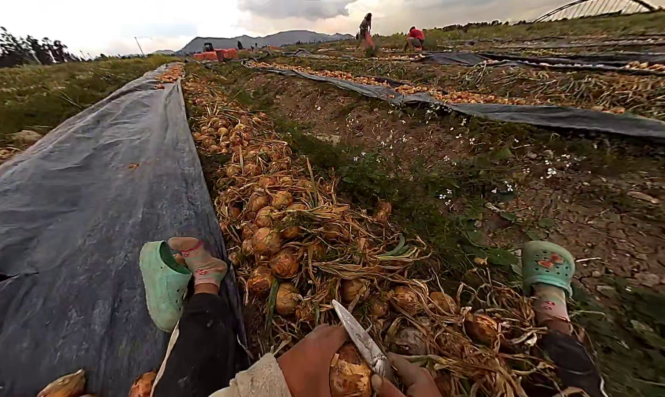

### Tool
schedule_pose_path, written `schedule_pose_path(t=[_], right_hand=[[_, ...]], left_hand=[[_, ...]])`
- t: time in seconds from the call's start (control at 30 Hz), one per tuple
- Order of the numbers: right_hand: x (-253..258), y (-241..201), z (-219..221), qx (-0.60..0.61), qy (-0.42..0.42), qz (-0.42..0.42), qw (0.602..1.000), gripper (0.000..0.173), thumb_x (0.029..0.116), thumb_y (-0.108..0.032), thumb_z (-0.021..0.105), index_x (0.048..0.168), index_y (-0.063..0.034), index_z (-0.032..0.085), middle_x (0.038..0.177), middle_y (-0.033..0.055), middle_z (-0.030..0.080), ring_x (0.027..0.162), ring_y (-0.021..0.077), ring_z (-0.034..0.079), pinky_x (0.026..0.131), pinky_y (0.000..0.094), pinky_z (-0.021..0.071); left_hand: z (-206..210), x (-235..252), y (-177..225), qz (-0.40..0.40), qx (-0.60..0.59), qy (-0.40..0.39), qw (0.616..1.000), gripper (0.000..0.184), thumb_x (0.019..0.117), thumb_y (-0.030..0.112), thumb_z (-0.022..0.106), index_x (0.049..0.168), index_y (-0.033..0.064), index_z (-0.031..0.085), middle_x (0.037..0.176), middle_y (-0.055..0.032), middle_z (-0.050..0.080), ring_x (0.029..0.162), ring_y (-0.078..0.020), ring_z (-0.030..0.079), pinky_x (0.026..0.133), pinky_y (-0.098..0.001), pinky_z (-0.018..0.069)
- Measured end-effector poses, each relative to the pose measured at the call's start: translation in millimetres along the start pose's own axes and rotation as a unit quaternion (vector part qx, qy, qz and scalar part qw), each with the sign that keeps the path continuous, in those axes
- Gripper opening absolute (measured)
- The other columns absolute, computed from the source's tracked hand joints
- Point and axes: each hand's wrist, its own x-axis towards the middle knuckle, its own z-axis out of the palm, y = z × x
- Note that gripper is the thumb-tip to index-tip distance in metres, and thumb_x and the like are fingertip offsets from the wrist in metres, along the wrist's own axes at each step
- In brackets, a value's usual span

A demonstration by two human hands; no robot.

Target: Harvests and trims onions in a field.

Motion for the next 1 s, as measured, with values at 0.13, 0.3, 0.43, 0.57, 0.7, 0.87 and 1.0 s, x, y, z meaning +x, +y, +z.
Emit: schedule_pose_path(t=[0.13,0.3,0.43,0.57,0.7,0.87,1.0], right_hand=[[24,11,10,0.077,-0.01,0.084,0.993,0.041,0.0934,-0.045,0.059,0.104,-0.0068,0.069,0.079,-0.0006,0.064,0.07,0.0075,0.061,0.067,0.033,0.0524],[49,11,14,0.217,-0.038,0.242,0.945,0.033,0.1054,-0.036,0.05,0.114,-0.0065,0.064,0.072,-0.0012,0.053,0.052,0.008,0.046,0.05,0.0278,0.0434],[43,2,26,0.27,-0.053,0.297,0.915,0.038,0.1106,-0.036,0.037,0.102,-0.0077,0.06,0.058,-0.0037,0.046,0.044,0.0067,0.042,0.045,0.0241,0.04],[44,17,27,0.22,-0.108,0.31,0.919,0.04,0.1117,-0.038,0.035,0.112,-0.0055,0.059,0.069,-0.0004,0.05,0.051,0.0093,0.047,0.051,0.0273,0.0442],[56,9,40,0.108,-0.209,0.254,0.938,0.047,0.1086,-0.044,0.043,0.124,-0.0022,0.06,0.086,0.0077,0.059,0.069,0.0162,0.057,0.067,0.0373,0.0507],[62,-1,47,-0.005,-0.23,0.212,0.95,0.067,0.1001,-0.055,0.056,0.137,0.0013,0.053,0.113,0.0237,0.066,0.103,0.0356,0.066,0.094,0.0557,0.0501],[48,-1,48,0.04,-0.202,0.204,0.957,0.068,0.099,-0.052,0.058,0.14,0.0005,0.048,0.114,0.0232,0.065,0.1,0.0333,0.066,0.091,0.053,0.0523]], left_hand=[[5,8,-10,-0.05,0.012,0.048,0.998,0.094,0.0549,0.032,0.096,0.135,0.0016,0.058,0.131,-0.0166,0.065,0.125,-0.0312,0.06,0.11,-0.0468,0.046],[7,39,-24,-0.188,0.045,0.01,0.981,0.101,0.0594,0.038,0.094,0.145,0.0047,0.052,0.142,-0.0151,0.057,0.129,-0.0286,0.057,0.111,-0.0449,0.0457],[-17,58,-58,-0.269,0.014,0.119,0.955,0.093,0.064,0.03,0.096,0.141,0.0007,0.053,0.135,-0.0217,0.059,0.123,-0.0363,0.059,0.106,-0.0534,0.0468],[-41,62,-77,-0.281,-0.354,0.368,0.813,0.075,0.0842,0.003,0.076,0.147,0.0046,0.036,0.121,-0.0205,0.06,0.096,-0.0274,0.067,0.078,-0.0428,0.0594],[-33,53,-57,-0.219,-0.524,0.428,0.703,0.04,0.1093,0.034,0.037,0.141,0.0105,0.041,0.108,-0.0102,0.064,0.085,-0.0184,0.068,0.07,-0.0348,0.0602],[-21,36,-53,-0.154,-0.445,0.485,0.737,0.074,0.0792,0.042,0.068,0.135,-0.0001,0.044,0.105,-0.0047,0.065,0.093,-0.0089,0.068,0.082,-0.0292,0.0589],[-23,29,-40,-0.108,-0.443,0.505,0.733,0.096,0.0658,0.06,0.08,0.134,0.0026,0.045,0.101,-0.0007,0.067,0.09,-0.007,0.069,0.08,-0.0283,0.0601]])
